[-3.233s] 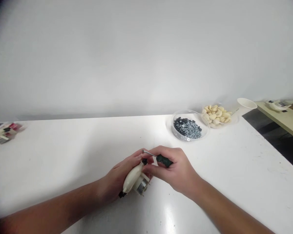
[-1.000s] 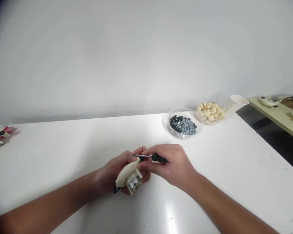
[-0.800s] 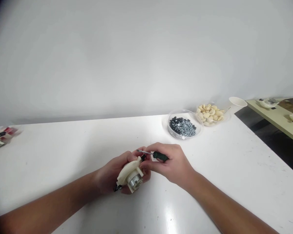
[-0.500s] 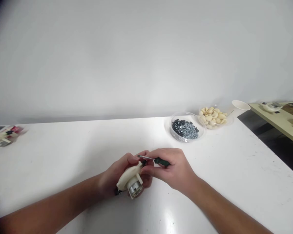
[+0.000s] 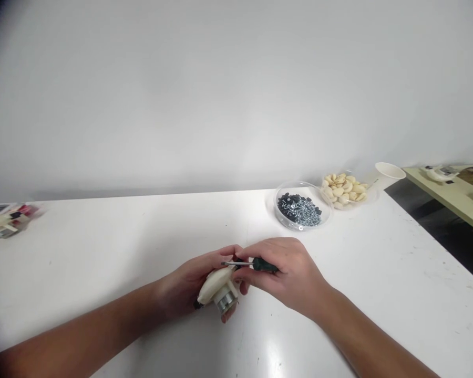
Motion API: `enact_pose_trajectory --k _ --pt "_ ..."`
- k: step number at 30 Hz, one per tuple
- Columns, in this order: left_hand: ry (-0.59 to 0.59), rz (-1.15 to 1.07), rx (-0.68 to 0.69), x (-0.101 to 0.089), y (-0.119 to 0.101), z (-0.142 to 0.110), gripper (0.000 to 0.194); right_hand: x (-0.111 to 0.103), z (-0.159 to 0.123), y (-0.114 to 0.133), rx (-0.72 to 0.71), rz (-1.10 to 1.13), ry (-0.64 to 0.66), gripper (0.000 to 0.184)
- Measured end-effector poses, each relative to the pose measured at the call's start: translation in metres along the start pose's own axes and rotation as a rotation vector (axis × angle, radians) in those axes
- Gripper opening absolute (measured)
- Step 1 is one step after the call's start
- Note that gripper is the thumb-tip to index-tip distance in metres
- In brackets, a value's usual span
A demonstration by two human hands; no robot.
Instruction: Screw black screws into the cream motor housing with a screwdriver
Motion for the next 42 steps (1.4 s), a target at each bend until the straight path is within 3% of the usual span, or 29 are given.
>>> enact_pose_trajectory --k 6,15,22,26,30,33,36,39,42 --pt "0.011 0.043 -0.088 -0.003 -0.002 -0.003 0.029 0.002 0.000 0.005 -0.022 -0.031 0.002 0.016" --pt "-0.156 0.070 -0.085 0.002 -0.002 -0.003 0.028 0.001 -0.003 0.002 -0.046 -0.109 0.010 0.019" --pt "-0.089 0.066 -0.090 0.001 -0.003 -0.004 0.024 0.001 -0.002 0.000 -0.060 -0.071 0.040 0.016" --pt "-0.072 0.015 -0.079 -0.003 0.000 -0.004 0.024 0.002 -0.003 -0.003 0.019 0.030 0.001 0.020" --pt "-0.061 -0.073 -0.063 -0.003 0.001 -0.002 0.021 0.002 -0.007 -0.007 0.234 0.120 -0.018 0.029" --pt "-0.053 -0.156 -0.024 -0.004 -0.001 -0.001 0.018 0.001 -0.009 -0.010 0.436 0.243 -0.033 0.020" --pt "-0.088 -0.193 0.015 -0.009 -0.007 0.000 0.018 -0.004 -0.009 -0.009 0.544 0.278 -0.046 0.015" --pt "-0.184 -0.212 0.052 -0.018 -0.015 0.000 0.016 -0.005 -0.008 -0.008 0.536 0.188 0.039 0.016" --pt "-0.264 -0.237 0.060 -0.024 -0.020 0.000 0.012 -0.002 -0.008 -0.008 0.415 0.074 0.091 0.015"
Point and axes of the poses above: each hand's wrist, its own z-axis towards the middle knuckle, its own x-axis out of the palm, y = z × x, the point moved 3 cm from there along z, towards the middle knuckle, and after that the axes turned 13 degrees about z, right-handed, at the moved point
